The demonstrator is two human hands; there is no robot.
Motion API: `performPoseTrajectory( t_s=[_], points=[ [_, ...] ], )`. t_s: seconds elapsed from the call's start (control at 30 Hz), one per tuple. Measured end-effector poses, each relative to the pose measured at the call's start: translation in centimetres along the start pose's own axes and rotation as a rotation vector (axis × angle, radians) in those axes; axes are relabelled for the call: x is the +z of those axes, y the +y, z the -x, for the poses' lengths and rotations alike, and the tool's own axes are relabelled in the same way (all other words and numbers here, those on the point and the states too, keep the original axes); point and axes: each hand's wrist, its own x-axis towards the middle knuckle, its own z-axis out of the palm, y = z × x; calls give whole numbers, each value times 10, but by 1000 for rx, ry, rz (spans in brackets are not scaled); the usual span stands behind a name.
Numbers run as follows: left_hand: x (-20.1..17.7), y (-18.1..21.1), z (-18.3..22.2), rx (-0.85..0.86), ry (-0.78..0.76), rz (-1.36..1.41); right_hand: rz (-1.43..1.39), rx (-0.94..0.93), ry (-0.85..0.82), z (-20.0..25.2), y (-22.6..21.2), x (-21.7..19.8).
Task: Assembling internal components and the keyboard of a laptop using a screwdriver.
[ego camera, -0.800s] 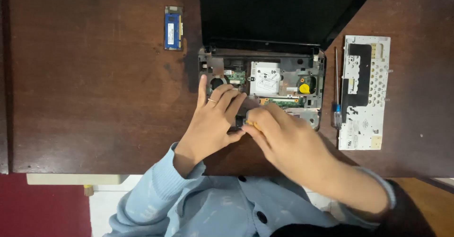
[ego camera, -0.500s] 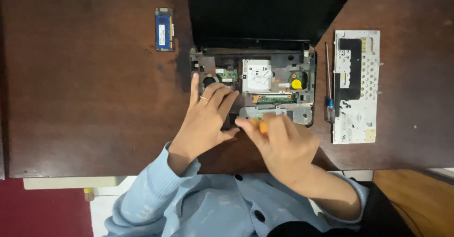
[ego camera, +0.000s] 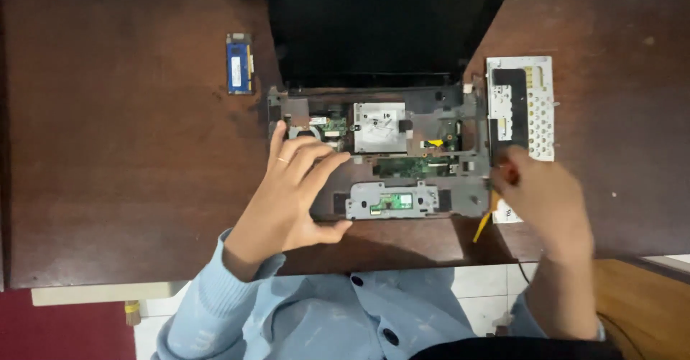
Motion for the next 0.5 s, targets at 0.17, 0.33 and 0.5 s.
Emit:
performPoseTrajectory(
  t_s=[0.17, 0.33, 0.5],
  points=[
    [-8, 14, -11, -38, 34, 321, 69, -64, 276, -17, 25, 70],
    [46, 39, -37, -28, 234, 759, -807, -19, 109, 36, -81, 52],
    [55, 79, -43, 100, 372, 1171, -2084, -53, -255, 50, -101, 16]
  ],
)
